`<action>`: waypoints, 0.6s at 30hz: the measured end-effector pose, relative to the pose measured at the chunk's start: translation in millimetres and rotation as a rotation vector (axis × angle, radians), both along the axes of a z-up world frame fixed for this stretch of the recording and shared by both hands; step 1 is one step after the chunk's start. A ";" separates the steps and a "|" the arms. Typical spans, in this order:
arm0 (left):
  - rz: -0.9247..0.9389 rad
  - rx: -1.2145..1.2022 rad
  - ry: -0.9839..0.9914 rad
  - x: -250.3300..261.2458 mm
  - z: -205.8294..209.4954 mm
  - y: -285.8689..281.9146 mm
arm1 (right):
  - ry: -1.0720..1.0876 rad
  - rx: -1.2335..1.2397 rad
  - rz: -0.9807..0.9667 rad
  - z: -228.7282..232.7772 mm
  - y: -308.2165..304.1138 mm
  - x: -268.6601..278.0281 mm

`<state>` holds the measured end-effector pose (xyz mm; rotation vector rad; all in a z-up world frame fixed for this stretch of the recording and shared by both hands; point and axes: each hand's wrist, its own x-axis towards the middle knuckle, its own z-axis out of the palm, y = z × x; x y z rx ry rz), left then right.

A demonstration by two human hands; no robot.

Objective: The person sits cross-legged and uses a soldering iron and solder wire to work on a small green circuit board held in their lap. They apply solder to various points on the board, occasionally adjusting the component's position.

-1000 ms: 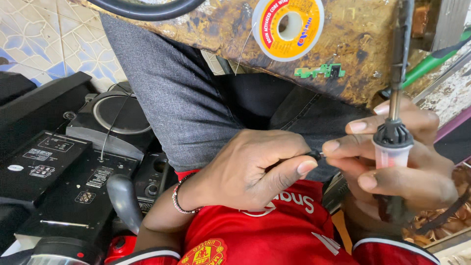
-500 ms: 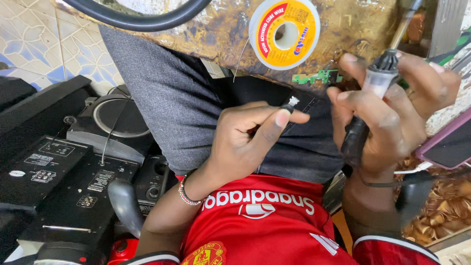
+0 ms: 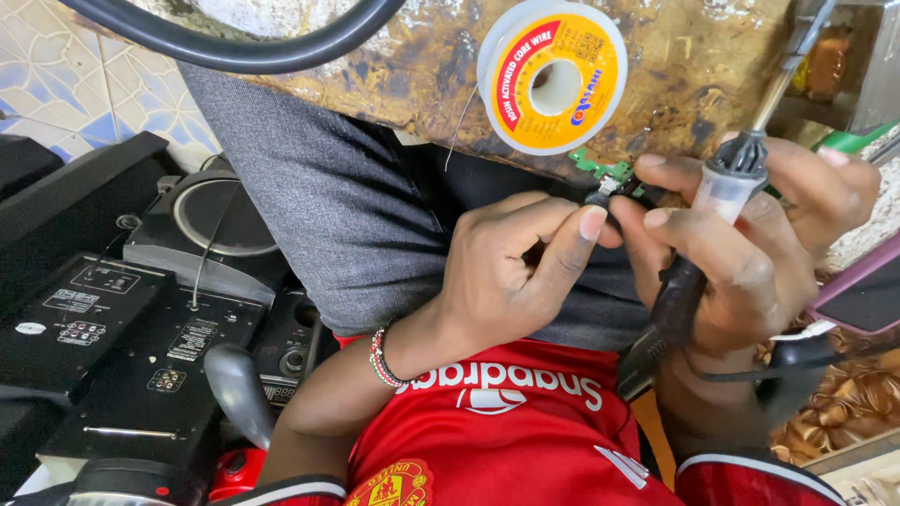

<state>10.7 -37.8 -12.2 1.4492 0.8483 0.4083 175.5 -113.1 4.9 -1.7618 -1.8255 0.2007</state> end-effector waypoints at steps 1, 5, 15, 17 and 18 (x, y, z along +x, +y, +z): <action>-0.002 -0.003 -0.003 0.2 -0.4 -0.7 | 0.001 -0.009 -0.007 1.0 0.4 -0.8; -0.006 0.013 -0.009 0.0 -0.2 0.8 | -0.003 -0.042 -0.007 3.8 0.3 -1.3; 0.019 0.022 -0.015 2.2 -1.9 2.9 | -0.036 -0.020 0.024 0.7 -0.3 1.6; 0.020 0.017 -0.011 2.2 -2.1 3.3 | -0.032 -0.012 0.029 1.1 1.5 1.3; 0.020 0.018 -0.011 2.4 -2.5 3.2 | -0.032 -0.012 0.029 0.9 1.4 0.8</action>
